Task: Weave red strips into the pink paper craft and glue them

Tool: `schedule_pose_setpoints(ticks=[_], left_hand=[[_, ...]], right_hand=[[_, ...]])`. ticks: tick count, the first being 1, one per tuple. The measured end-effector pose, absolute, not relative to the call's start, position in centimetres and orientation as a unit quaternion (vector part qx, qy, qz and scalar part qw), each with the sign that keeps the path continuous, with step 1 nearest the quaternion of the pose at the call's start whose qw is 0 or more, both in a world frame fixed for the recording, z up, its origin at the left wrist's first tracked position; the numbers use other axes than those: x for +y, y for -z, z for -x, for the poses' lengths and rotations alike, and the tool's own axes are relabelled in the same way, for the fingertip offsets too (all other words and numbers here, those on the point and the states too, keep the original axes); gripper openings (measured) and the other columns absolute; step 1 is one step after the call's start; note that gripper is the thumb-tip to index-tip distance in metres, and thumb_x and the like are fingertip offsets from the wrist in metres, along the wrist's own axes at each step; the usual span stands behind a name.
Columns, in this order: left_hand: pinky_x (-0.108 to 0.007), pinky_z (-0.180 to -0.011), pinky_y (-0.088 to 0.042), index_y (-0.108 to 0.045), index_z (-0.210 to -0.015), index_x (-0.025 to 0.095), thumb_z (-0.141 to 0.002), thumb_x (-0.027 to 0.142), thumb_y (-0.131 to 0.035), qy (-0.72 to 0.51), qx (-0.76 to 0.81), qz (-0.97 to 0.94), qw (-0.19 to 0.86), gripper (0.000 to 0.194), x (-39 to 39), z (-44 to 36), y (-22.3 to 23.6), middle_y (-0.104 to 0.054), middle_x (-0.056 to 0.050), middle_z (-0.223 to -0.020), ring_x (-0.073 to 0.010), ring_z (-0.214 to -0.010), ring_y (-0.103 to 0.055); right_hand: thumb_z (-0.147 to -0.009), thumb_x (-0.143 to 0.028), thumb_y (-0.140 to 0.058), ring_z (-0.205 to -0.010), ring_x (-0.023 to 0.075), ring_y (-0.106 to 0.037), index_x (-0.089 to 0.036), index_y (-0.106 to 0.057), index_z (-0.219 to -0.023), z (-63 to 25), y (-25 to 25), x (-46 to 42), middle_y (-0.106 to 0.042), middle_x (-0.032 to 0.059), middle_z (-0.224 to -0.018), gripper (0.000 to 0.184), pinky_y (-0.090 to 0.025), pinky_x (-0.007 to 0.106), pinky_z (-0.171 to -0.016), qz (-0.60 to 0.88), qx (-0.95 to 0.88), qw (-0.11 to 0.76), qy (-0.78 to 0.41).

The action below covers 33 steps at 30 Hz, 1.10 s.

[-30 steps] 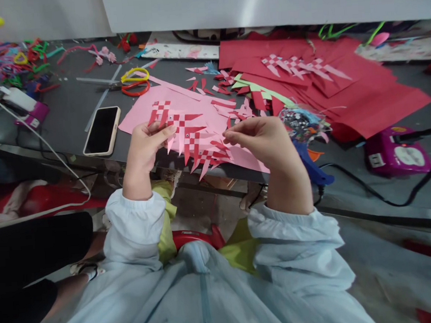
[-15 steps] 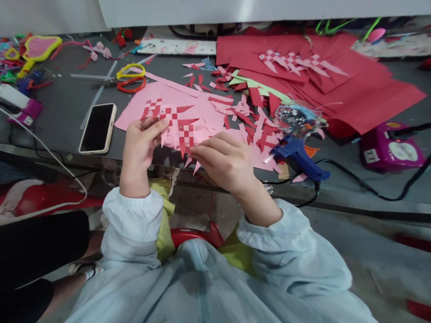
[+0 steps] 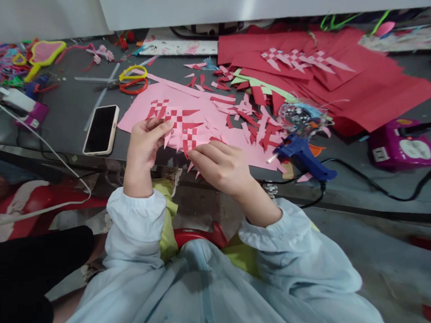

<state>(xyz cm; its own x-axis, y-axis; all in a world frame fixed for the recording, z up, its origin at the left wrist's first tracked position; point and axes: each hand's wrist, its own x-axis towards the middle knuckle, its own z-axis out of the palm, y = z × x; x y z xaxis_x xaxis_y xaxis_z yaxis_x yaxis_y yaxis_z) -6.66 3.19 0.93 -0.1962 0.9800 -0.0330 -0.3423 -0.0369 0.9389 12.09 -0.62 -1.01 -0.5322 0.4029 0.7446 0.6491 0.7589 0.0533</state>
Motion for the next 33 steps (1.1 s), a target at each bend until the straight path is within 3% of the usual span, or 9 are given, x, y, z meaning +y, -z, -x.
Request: schedule_pose_setpoints(ticks=[5,10,14,18,23,28,30,33], left_hand=[[-0.013,-0.051,-0.051,-0.062,-0.063,0.017,-0.060,0.005,-0.083,-0.627,0.464,-0.358,0.513,0.024,3.3,6.7,-0.8,-0.066,0.008,-0.061,-0.0041,-0.053,-0.063],[-0.016,-0.058,-0.055,-0.064,-0.065,0.018,-0.055,0.013,-0.090,-0.637,0.456,-0.357,0.509,0.029,3.5,7.0,-0.5,-0.067,0.007,-0.065,-0.0060,-0.059,-0.066],[-0.015,-0.049,-0.048,-0.066,-0.070,0.018,-0.054,0.021,-0.093,-0.626,0.481,-0.365,0.493,0.032,3.7,7.4,-0.1,-0.069,0.005,-0.069,-0.0070,-0.059,-0.066],[-0.016,-0.051,-0.047,-0.067,-0.073,0.018,-0.060,0.023,-0.092,-0.615,0.498,-0.382,0.477,0.029,4.0,7.7,0.2,-0.067,0.004,-0.069,-0.0074,-0.061,-0.065],[-0.017,-0.048,-0.043,-0.068,-0.074,0.018,-0.058,0.026,-0.093,-0.613,0.504,-0.381,0.474,0.031,4.1,8.0,0.2,-0.065,0.004,-0.068,-0.0075,-0.059,-0.063],[-0.021,-0.056,-0.051,-0.067,-0.071,0.019,-0.057,0.024,-0.094,-0.624,0.508,-0.367,0.466,0.031,4.3,8.3,-0.2,-0.065,0.004,-0.067,-0.0103,-0.064,-0.065],[-0.022,-0.062,-0.054,-0.067,-0.072,0.019,-0.061,0.023,-0.093,-0.623,0.509,-0.370,0.465,0.028,4.3,8.4,-0.3,-0.065,0.004,-0.067,-0.0116,-0.067,-0.067],[-0.023,-0.061,-0.053,-0.066,-0.073,0.019,-0.064,0.024,-0.092,-0.612,0.517,-0.381,0.462,0.027,4.2,8.5,-0.4,-0.063,0.004,-0.066,-0.0123,-0.069,-0.068]], right_hand=[[-0.099,-0.014,-0.052,-0.069,0.0119,-0.055,-0.017,-0.071,-0.088,-12.8,0.9,-0.8,-0.073,0.0025,-0.083,0.022,-0.036,0.030,-0.058,0.299,-0.863,0.379,0.146],[-0.098,-0.011,-0.049,-0.071,0.0118,-0.057,-0.017,-0.070,-0.084,-13.1,0.7,-1.0,-0.072,0.0019,-0.081,0.027,-0.036,0.029,-0.060,0.266,-0.875,0.378,0.140],[-0.098,-0.010,-0.044,-0.070,0.0120,-0.057,-0.017,-0.071,-0.085,-13.5,0.5,-1.5,-0.072,0.0020,-0.082,0.031,-0.033,0.029,-0.059,0.261,-0.910,0.320,0.037],[-0.094,-0.013,-0.052,-0.066,0.0118,-0.057,-0.016,-0.073,-0.087,-14.0,-0.1,-2.3,-0.071,0.0018,-0.079,0.023,-0.031,0.029,-0.058,0.248,-0.936,0.233,-0.088],[-0.088,-0.023,-0.067,-0.062,0.0114,-0.054,-0.016,-0.071,-0.074,-15.1,-0.8,-3.1,-0.070,0.0026,-0.074,0.016,-0.024,0.029,-0.057,0.264,-0.938,0.083,-0.210],[-0.093,-0.044,-0.064,-0.055,0.0119,-0.048,-0.017,-0.066,-0.062,-16.9,-0.3,-3.2,-0.065,0.0038,-0.062,0.041,-0.022,0.029,-0.055,0.339,-0.913,0.030,-0.224],[-0.096,-0.043,-0.059,-0.055,0.0126,-0.049,-0.017,-0.066,-0.061,-17.7,-0.1,-3.1,-0.066,0.0048,-0.062,0.044,-0.024,0.029,-0.056,0.366,-0.901,0.017,-0.233],[-0.093,-0.033,-0.063,-0.061,0.0127,-0.056,-0.018,-0.072,-0.078,-18.7,-0.2,-2.8,-0.070,0.0028,-0.072,0.023,-0.030,0.027,-0.058,0.376,-0.874,0.019,-0.306]])
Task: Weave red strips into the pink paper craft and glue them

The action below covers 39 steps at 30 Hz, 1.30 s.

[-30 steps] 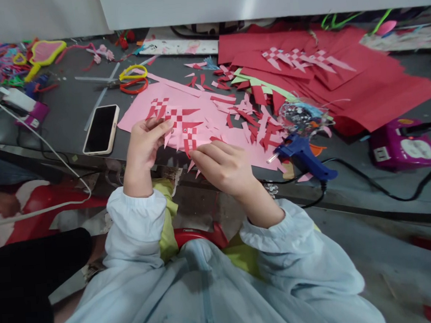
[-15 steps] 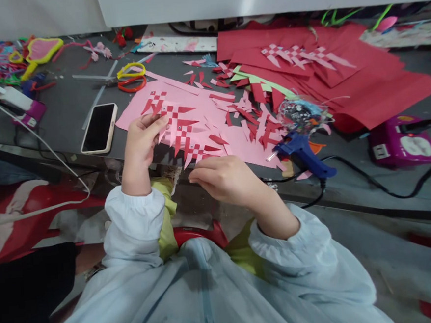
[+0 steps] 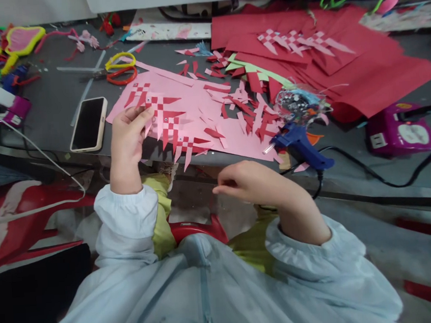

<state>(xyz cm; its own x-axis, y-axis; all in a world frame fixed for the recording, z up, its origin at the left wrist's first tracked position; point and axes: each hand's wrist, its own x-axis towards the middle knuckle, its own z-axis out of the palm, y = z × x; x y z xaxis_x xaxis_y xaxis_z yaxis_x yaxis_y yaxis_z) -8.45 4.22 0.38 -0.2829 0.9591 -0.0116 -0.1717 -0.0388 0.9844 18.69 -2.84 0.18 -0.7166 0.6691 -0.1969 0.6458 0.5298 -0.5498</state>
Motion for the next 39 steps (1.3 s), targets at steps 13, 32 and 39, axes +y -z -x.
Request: schedule_pose_setpoints(ticks=[13,32,39], left_hand=[[-0.020,-0.056,-0.053,-0.067,-0.077,0.020,-0.069,0.026,-0.089,-0.606,0.522,-0.391,0.455,0.024,3.8,7.9,-0.9,-0.065,0.005,-0.070,-0.0095,-0.063,-0.066],[-0.018,-0.058,-0.051,-0.071,-0.069,0.020,-0.050,0.036,-0.097,-0.639,0.465,-0.441,0.425,0.036,3.1,8.8,-1.0,-0.064,0.004,-0.068,-0.0079,-0.064,-0.063],[-0.019,-0.063,-0.054,-0.067,-0.063,0.020,-0.052,0.032,-0.096,-0.637,0.449,-0.469,0.415,0.033,2.6,8.3,-1.6,-0.059,0.006,-0.061,-0.0067,-0.060,-0.060]], right_hand=[[-0.084,-0.029,-0.068,-0.062,0.0162,-0.059,-0.017,-0.073,-0.105,-18.5,0.0,-1.3,-0.068,0.0032,-0.073,0.024,-0.039,0.028,-0.062,0.537,-0.770,0.273,-0.211],[-0.079,-0.025,-0.066,-0.063,0.0113,-0.052,-0.016,-0.067,-0.079,-13.8,0.9,1.3,-0.067,0.0021,-0.073,0.010,-0.040,0.027,-0.061,0.481,-0.685,0.343,-0.427],[-0.068,-0.044,-0.079,-0.061,0.0098,-0.049,-0.014,-0.071,-0.088,-14.7,0.8,1.4,-0.066,0.0020,-0.075,0.037,-0.037,0.025,-0.057,0.431,-0.683,0.325,-0.492]])
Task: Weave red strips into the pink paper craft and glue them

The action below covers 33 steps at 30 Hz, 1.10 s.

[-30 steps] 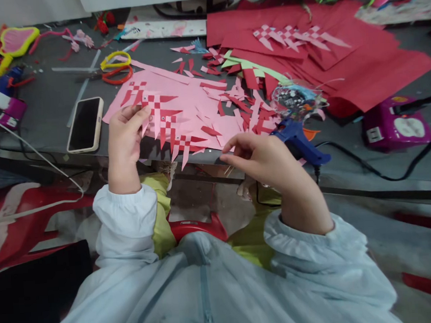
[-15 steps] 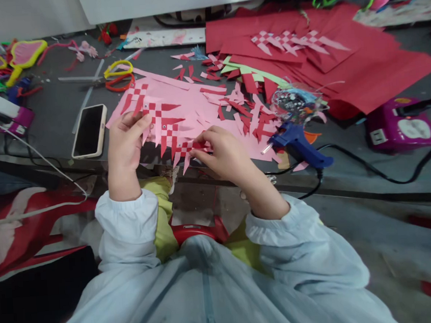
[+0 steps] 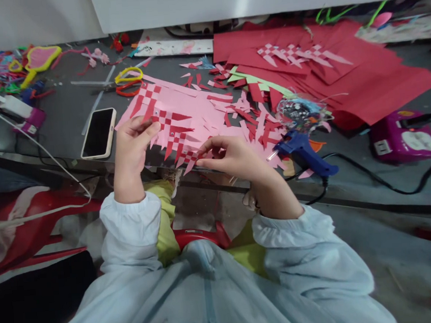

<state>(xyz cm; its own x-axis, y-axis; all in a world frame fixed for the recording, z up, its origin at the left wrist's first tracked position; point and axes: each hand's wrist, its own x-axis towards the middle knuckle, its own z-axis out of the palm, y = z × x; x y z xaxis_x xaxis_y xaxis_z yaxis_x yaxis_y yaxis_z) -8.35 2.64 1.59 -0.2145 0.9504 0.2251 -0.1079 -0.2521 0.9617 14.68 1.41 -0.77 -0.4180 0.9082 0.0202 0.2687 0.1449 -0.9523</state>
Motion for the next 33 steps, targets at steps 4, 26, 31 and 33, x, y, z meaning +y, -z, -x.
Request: schedule_pose_setpoints(ticks=[4,26,31,33], left_hand=[[-0.018,-0.052,-0.049,-0.063,-0.058,0.019,-0.051,0.031,-0.096,-0.599,0.443,-0.495,0.447,0.035,1.8,7.8,-1.8,-0.056,0.007,-0.060,-0.0051,-0.053,-0.052],[-0.019,-0.062,-0.053,-0.079,-0.080,0.021,-0.066,0.030,-0.087,-0.533,0.441,-0.571,0.443,0.019,1.5,5.7,-1.2,-0.070,0.002,-0.074,-0.0094,-0.067,-0.063],[-0.016,-0.054,-0.046,-0.074,-0.066,0.018,-0.065,0.035,-0.089,-0.542,0.452,-0.562,0.431,0.023,1.5,5.4,-1.3,-0.061,0.004,-0.062,-0.0055,-0.057,-0.054],[-0.016,-0.053,-0.046,-0.075,-0.068,0.018,-0.065,0.038,-0.090,-0.538,0.452,-0.563,0.434,0.025,1.5,5.3,-1.4,-0.061,0.003,-0.063,-0.0056,-0.057,-0.054]], right_hand=[[-0.065,-0.060,-0.082,-0.069,0.0111,-0.054,-0.016,-0.074,-0.108,-14.9,0.4,1.5,-0.072,0.0067,-0.096,0.062,-0.044,0.027,-0.064,0.391,-0.667,0.378,-0.509],[-0.066,-0.042,-0.084,-0.061,0.0075,-0.051,-0.015,-0.067,-0.069,-11.8,-0.1,2.3,-0.063,-0.0017,-0.067,0.031,-0.041,0.024,-0.058,0.412,-0.509,0.525,-0.544],[-0.061,-0.037,-0.086,-0.061,0.0074,-0.051,-0.015,-0.067,-0.066,-11.6,-0.4,2.2,-0.063,-0.0019,-0.065,0.030,-0.041,0.023,-0.057,0.415,-0.490,0.524,-0.559],[-0.061,-0.035,-0.086,-0.061,0.0072,-0.052,-0.015,-0.068,-0.067,-11.6,-0.4,2.2,-0.064,-0.0018,-0.066,0.028,-0.042,0.023,-0.058,0.408,-0.490,0.522,-0.566]])
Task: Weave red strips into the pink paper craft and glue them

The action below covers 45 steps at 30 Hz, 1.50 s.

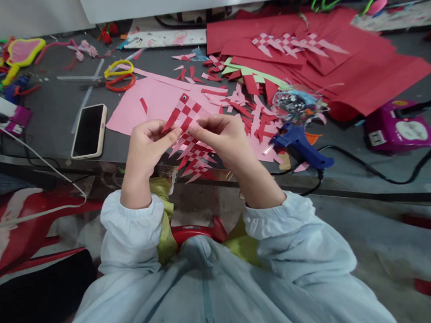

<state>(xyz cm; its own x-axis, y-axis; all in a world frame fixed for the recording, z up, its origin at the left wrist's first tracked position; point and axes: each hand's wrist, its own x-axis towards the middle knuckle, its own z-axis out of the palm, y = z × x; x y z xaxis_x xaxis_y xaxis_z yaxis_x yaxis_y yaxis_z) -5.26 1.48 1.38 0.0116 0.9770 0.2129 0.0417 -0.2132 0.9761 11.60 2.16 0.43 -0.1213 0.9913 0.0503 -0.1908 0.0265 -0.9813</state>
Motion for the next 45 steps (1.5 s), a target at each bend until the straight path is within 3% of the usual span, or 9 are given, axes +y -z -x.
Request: schedule_pose_setpoints(ticks=[5,12,17,24,29,33,38,45], left_hand=[[-0.018,-0.052,-0.044,-0.070,-0.064,0.017,-0.062,0.041,-0.090,-0.516,0.466,-0.568,0.440,0.031,1.4,5.2,-1.5,-0.058,0.003,-0.061,-0.0066,-0.056,-0.052],[-0.019,-0.053,-0.039,-0.068,-0.065,0.015,-0.069,0.030,-0.083,-0.483,0.469,-0.591,0.444,0.021,1.2,5.1,-1.8,-0.057,0.003,-0.061,-0.0069,-0.058,-0.049],[-0.019,-0.050,-0.036,-0.061,-0.058,0.016,-0.067,0.033,-0.086,-0.472,0.476,-0.598,0.440,0.031,1.1,5.0,-2.0,-0.049,0.005,-0.056,-0.0059,-0.053,-0.043],[-0.019,-0.050,-0.040,-0.067,-0.062,0.016,-0.067,0.039,-0.086,-0.505,0.487,-0.569,0.429,0.030,1.3,5.0,-1.7,-0.056,0.003,-0.057,-0.0068,-0.053,-0.050],[-0.018,-0.050,-0.043,-0.066,-0.061,0.017,-0.065,0.041,-0.087,-0.509,0.485,-0.567,0.429,0.032,1.5,4.9,-1.7,-0.057,0.004,-0.055,-0.0063,-0.052,-0.050],[-0.019,-0.051,-0.046,-0.065,-0.059,0.017,-0.063,0.042,-0.088,-0.499,0.494,-0.568,0.429,0.034,1.4,4.7,-1.9,-0.057,0.004,-0.054,-0.0065,-0.051,-0.050],[-0.020,-0.051,-0.047,-0.067,-0.062,0.017,-0.064,0.041,-0.087,-0.492,0.493,-0.573,0.431,0.031,1.3,4.6,-2.0,-0.058,0.004,-0.056,-0.0072,-0.052,-0.051],[-0.021,-0.051,-0.045,-0.065,-0.061,0.017,-0.068,0.038,-0.086,-0.493,0.495,-0.579,0.421,0.030,1.3,4.8,-1.7,-0.056,0.003,-0.057,-0.0074,-0.053,-0.051]], right_hand=[[-0.062,-0.037,-0.085,-0.061,0.0079,-0.054,-0.015,-0.069,-0.066,-11.6,0.0,2.3,-0.066,-0.0012,-0.065,0.028,-0.043,0.023,-0.058,0.392,-0.476,0.535,-0.578],[-0.068,-0.041,-0.081,-0.061,0.0086,-0.054,-0.015,-0.067,-0.068,-11.8,0.0,2.1,-0.065,0.0002,-0.068,0.029,-0.044,0.025,-0.059,0.393,-0.513,0.521,-0.557],[-0.070,-0.040,-0.079,-0.060,0.0079,-0.049,-0.015,-0.066,-0.067,-11.8,0.0,1.9,-0.060,-0.0006,-0.065,0.028,-0.042,0.025,-0.059,0.401,-0.532,0.503,-0.551],[-0.080,-0.045,-0.070,-0.066,0.0090,-0.048,-0.018,-0.066,-0.070,-12.3,0.7,2.5,-0.059,-0.0001,-0.070,0.029,-0.041,0.023,-0.060,0.392,-0.526,0.509,-0.557],[-0.070,-0.050,-0.081,-0.060,0.0070,-0.037,-0.015,-0.059,-0.063,-12.7,-0.3,2.2,-0.046,-0.0032,-0.061,0.042,-0.032,0.024,-0.055,0.387,-0.585,0.454,-0.550],[-0.072,-0.051,-0.078,-0.056,0.0055,-0.026,-0.017,-0.048,-0.055,-12.5,-0.7,2.0,-0.032,-0.0058,-0.057,0.049,-0.022,0.025,-0.050,0.398,-0.608,0.444,-0.524],[-0.074,-0.048,-0.076,-0.057,0.0063,-0.029,-0.017,-0.049,-0.055,-12.4,-0.4,2.1,-0.038,-0.0039,-0.057,0.045,-0.022,0.025,-0.051,0.413,-0.618,0.451,-0.494],[-0.064,-0.068,-0.079,-0.057,0.0067,-0.027,-0.017,-0.048,-0.053,-12.5,-0.7,2.0,-0.036,-0.0042,-0.056,0.061,-0.021,0.026,-0.051,0.418,-0.604,0.446,-0.512]])
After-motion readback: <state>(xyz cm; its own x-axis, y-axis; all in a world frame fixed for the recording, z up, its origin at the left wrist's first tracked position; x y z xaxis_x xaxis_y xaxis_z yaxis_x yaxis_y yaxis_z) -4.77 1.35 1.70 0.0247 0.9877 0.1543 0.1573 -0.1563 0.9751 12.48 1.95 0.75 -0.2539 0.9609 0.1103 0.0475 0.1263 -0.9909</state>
